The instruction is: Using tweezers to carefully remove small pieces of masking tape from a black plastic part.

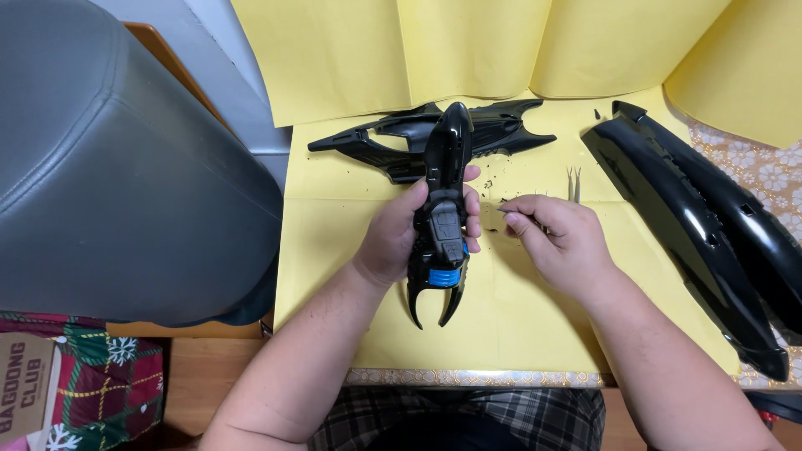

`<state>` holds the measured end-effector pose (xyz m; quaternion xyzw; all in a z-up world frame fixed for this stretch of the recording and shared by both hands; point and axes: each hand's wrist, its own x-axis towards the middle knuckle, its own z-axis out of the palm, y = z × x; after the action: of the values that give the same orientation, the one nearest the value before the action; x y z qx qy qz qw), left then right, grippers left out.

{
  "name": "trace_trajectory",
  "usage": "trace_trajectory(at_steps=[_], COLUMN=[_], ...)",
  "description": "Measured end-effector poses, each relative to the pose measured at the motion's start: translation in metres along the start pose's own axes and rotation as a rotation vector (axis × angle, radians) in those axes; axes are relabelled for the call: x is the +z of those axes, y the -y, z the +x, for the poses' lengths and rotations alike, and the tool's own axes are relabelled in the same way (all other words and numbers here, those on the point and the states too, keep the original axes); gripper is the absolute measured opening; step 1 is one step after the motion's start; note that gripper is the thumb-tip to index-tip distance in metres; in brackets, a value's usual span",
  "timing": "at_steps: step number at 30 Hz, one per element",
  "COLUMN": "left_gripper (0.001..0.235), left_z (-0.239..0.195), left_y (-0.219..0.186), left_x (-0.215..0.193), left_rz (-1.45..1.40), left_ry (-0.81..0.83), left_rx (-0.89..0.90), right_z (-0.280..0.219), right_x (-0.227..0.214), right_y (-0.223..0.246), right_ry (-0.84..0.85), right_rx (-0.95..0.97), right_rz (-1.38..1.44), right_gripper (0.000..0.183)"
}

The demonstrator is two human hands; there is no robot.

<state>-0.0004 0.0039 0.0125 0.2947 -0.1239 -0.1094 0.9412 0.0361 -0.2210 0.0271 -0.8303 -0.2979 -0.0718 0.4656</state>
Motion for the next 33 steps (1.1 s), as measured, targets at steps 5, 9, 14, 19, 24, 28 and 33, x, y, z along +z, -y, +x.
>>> trace_trajectory(at_steps=[5, 9, 14, 19, 24, 28, 33], left_gripper=[0.058, 0.058, 0.058, 0.059, 0.051, 0.052, 0.046], left_z=[0.0, -0.001, -0.002, -0.004, -0.004, -0.004, -0.006], left_y=[0.003, 0.007, 0.023, 0.033, 0.026, 0.024, 0.019], left_x=[0.001, 0.005, 0.011, 0.017, 0.022, 0.023, 0.031], left_rz=[-0.016, -0.053, -0.067, -0.043, -0.029, -0.001, 0.006], left_ry=[-0.042, -0.056, -0.092, -0.123, -0.1, -0.092, -0.116], left_rx=[-0.019, -0.071, -0.08, -0.098, -0.125, -0.114, -0.118], right_z=[0.002, 0.0, -0.001, -0.004, -0.004, -0.005, -0.004], right_x=[0.003, 0.007, 0.009, 0.017, 0.017, 0.02, 0.019], right_y=[0.0, 0.007, 0.015, 0.022, 0.019, 0.02, 0.019], right_ry=[-0.039, -0.115, -0.142, -0.13, -0.119, -0.131, -0.119], right_rx=[-0.03, -0.009, -0.033, 0.034, 0.084, 0.093, 0.085], right_rz=[0.005, 0.162, 0.168, 0.222, 0.315, 0.317, 0.312], right_gripper=[0.009, 0.012, 0.007, 0.007, 0.01, 0.012, 0.014])
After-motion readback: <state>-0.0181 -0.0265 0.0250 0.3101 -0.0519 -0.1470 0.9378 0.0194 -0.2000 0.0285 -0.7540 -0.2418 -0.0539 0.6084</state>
